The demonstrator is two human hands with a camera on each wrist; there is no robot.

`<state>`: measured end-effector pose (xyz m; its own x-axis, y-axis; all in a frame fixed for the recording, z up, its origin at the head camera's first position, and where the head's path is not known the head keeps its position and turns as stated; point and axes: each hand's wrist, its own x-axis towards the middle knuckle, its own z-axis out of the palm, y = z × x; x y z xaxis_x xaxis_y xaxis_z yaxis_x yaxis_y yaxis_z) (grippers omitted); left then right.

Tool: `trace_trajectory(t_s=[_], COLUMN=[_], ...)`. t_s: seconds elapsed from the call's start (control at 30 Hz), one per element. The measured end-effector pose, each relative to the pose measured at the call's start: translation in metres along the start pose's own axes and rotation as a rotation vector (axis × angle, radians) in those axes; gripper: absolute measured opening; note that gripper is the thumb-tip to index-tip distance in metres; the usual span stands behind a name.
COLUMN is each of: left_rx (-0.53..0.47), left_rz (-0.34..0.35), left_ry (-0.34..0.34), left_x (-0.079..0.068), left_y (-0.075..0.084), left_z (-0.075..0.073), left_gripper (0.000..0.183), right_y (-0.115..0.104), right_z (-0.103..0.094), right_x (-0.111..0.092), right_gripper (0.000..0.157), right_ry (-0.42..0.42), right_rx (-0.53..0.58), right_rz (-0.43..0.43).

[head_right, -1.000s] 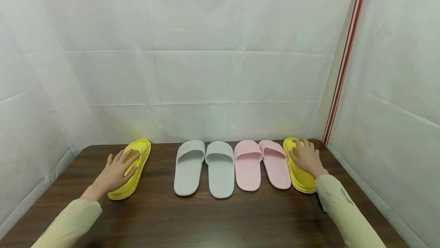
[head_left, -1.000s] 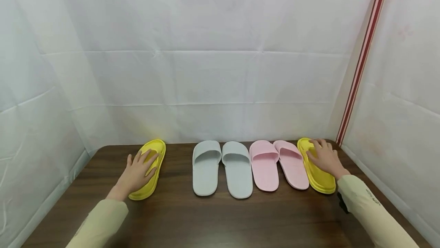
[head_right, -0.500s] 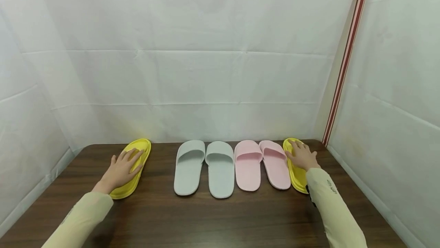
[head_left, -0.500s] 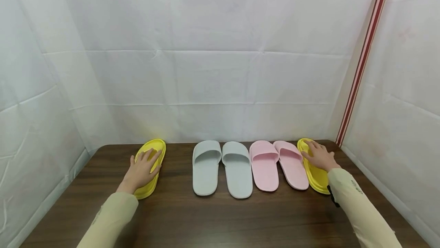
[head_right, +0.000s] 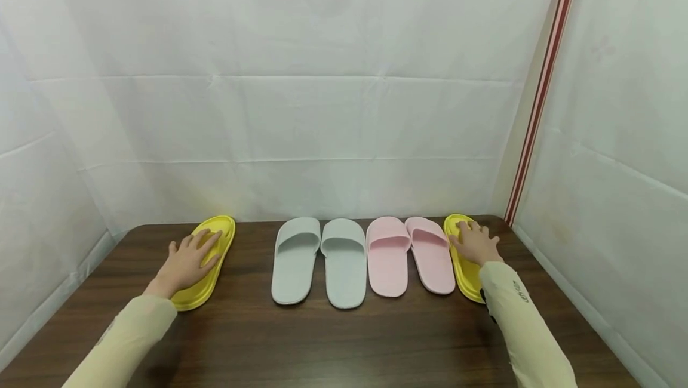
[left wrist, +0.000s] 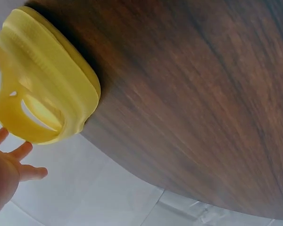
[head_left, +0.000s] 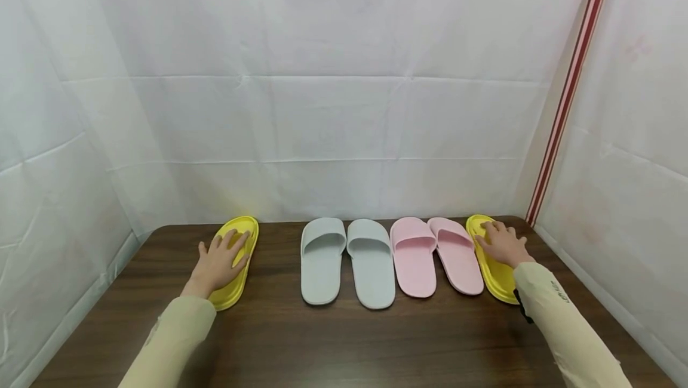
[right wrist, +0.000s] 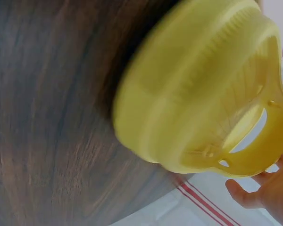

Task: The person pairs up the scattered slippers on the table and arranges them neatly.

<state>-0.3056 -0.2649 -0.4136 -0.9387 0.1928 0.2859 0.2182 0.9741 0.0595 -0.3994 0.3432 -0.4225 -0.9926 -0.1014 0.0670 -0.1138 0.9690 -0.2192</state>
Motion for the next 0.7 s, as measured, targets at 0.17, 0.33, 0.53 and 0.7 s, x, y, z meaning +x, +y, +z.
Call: trace_trajectory(t_s=[0.17,0.33,0.53,0.7], left_rx=[0.020,0.031,0.031,0.000], left_rz=[0.006,0.011,0.026,0.065], left_ry=[-0.006,-0.011,-0.010,-0.011], left_x=[-0.003,-0.009,-0.017,-0.023], left_y=[-0.002,-0.004,-0.004,-0.002], left_z=[-0.002,-0.006,-0.011,-0.016], left_gripper=[0.051,0.051,0.049,0.047], right_y=[0.013,0.024,0.035,0.049], right_z=[-0.006,-0.015,-0.019,-0.017], right_x=[-0.006,-0.013,-0.021,-0.028], right_gripper=[0.048,0.054,0.057,0.051], right_ry=[0.006,-0.019,-0.029,-0.007], right_rx=[-0.009,0.003,0.019,0.025], right_rz=[-0.042,-0.070,-0.103,-0.111])
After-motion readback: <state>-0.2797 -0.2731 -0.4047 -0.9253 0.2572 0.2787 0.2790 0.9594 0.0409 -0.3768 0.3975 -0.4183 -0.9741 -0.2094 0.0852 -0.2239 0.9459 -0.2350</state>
